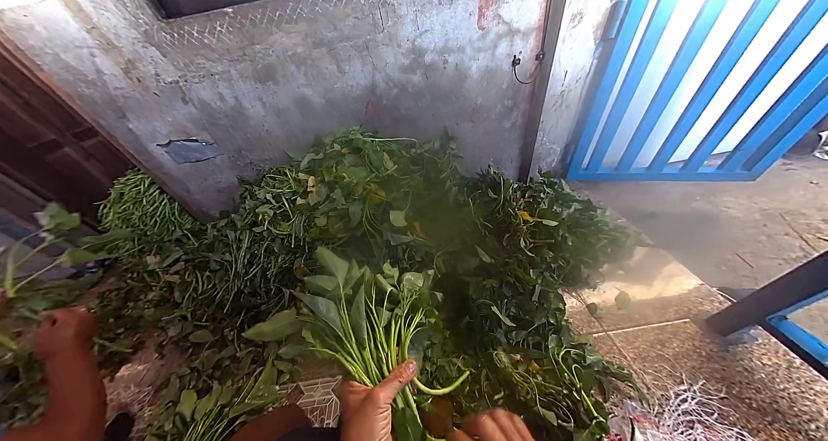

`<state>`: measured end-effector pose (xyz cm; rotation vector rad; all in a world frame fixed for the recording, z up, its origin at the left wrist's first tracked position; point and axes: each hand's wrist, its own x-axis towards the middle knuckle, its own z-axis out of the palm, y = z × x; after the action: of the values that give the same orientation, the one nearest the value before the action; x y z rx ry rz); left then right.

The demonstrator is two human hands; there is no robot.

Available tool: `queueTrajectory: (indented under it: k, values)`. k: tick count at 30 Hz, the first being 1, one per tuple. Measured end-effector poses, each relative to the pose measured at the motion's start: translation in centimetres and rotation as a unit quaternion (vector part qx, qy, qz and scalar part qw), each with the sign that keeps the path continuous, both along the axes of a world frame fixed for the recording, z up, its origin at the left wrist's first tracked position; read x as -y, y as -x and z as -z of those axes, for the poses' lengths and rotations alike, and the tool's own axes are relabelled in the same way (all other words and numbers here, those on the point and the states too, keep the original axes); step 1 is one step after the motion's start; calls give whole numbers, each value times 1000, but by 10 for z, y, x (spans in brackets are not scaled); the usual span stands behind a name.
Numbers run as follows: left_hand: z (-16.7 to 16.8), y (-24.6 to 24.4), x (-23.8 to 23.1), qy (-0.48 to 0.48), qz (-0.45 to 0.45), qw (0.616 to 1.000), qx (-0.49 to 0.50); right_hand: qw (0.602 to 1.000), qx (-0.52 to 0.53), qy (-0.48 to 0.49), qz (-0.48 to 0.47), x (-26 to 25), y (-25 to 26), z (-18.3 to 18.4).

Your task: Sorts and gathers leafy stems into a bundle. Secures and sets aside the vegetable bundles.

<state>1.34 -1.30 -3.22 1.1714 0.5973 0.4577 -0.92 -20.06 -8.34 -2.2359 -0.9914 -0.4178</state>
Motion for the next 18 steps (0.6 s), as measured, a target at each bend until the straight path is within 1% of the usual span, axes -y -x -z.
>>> queueTrajectory:
  k: [2, 4, 6, 7, 8, 10, 12, 13, 14, 15, 16, 17, 18]
  values:
    - [2, 2, 4, -18, 13, 1000, 11, 998, -23, 6, 50, -1, -5, -9]
    - [4, 6, 12, -24, 46, 999, 16, 994, -23, 19, 108, -13, -12, -14]
    - [6, 8, 20, -26, 69, 997, 25, 988, -3, 29, 153, -32, -21, -11]
    - [5, 8, 23, -25, 64, 997, 33, 985, 17, 32, 167, -39, -24, -7]
    - [3, 8, 22, -28, 48, 998, 41, 985, 34, 30, 167, -43, -25, -3]
    - [-7, 8, 12, -42, -9, 998, 56, 989, 49, 16, 137, -39, -25, 10]
    - [-18, 8, -11, -61, -81, 992, 77, 993, 32, 28, 113, -25, -27, 38]
    - [-23, 6, -25, -67, -117, 987, 90, 992, -7, 62, 107, -16, -28, 55]
    - [-27, 6, -37, -73, -144, 982, 101, 985, -88, 113, 99, -7, -31, 70]
    - [-28, 7, -46, -77, -162, 978, 108, 958, -211, 172, 85, 2, -38, 81]
    - [-27, 8, -53, -74, -175, 976, 110, 916, -322, 226, 81, 7, -52, 90]
    - [-25, 8, -56, -70, -179, 976, 107, 884, -380, 258, 90, 10, -69, 104]
    - [-23, 8, -57, -63, -171, 977, 107, 870, -398, 267, 113, 9, -87, 119]
